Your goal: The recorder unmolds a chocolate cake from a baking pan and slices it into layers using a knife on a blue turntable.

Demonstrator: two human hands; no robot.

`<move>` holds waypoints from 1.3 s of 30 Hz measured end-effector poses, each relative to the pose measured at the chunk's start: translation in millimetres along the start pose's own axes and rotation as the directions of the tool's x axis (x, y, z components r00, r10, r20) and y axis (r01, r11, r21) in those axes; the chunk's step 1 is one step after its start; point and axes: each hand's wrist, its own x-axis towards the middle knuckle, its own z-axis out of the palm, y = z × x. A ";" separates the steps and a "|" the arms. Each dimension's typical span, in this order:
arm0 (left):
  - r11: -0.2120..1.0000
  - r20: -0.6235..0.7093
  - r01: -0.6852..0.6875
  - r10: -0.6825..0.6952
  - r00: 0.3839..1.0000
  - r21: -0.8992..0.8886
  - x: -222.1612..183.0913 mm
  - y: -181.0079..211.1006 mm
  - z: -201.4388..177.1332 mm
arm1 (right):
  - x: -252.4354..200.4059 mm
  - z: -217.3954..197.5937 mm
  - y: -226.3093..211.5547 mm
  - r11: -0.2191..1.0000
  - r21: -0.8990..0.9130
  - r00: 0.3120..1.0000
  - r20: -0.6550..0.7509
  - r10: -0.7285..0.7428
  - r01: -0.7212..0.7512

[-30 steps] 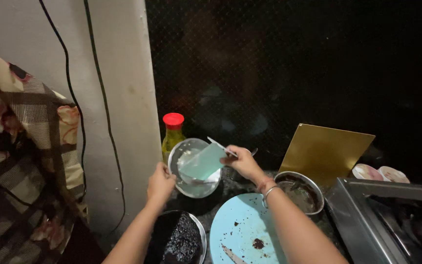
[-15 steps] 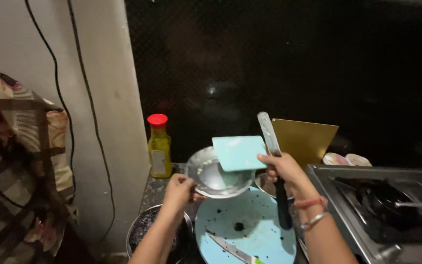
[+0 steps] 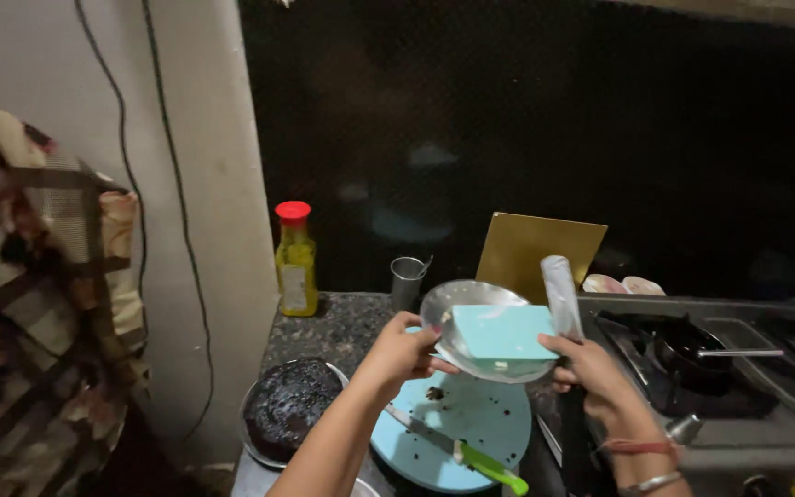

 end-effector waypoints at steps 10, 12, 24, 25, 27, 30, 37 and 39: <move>0.958 -0.309 -0.205 0.261 0.915 0.201 -34.9 -24.6 -150.1 | 17.4 -3.3 -0.9 0.981 0.163 0.994 0.013 -0.107 0.104; 0.719 -0.604 0.121 0.465 0.647 0.684 -71.7 -23.6 -187.6 | 23.0 -2.8 2.0 0.970 0.213 0.989 0.060 -0.135 0.120; 0.783 -0.269 0.502 -0.606 0.748 -0.367 -50.4 -198.5 -325.6 | 21.5 -3.0 17.3 0.967 0.223 0.992 -0.037 -0.120 0.125; 0.784 -0.269 0.503 -0.605 0.749 -0.365 -45.2 -201.0 -325.3 | 24.8 -5.9 19.4 0.966 0.224 0.992 -0.039 -0.121 0.126; 0.819 -0.334 0.474 -0.567 0.753 -0.323 -36.1 -205.8 -324.6 | 30.2 -12.0 23.8 0.964 0.222 0.988 0.005 -0.152 0.148; 0.850 -0.336 0.449 -0.522 0.784 -0.275 -20.0 -194.1 -302.7 | 36.5 -14.9 25.1 0.983 0.130 0.992 -0.012 -0.126 0.127; 0.885 -0.338 0.386 -0.458 0.822 -0.260 119.6 -250.9 -334.5 | 29.6 6.1 13.9 0.986 0.155 0.993 -0.112 -0.037 0.054; 0.860 -0.209 0.427 -0.489 0.847 -0.280 152.2 -262.0 -338.9 | 28.6 5.7 16.8 0.993 0.099 0.989 -0.137 -0.049 0.063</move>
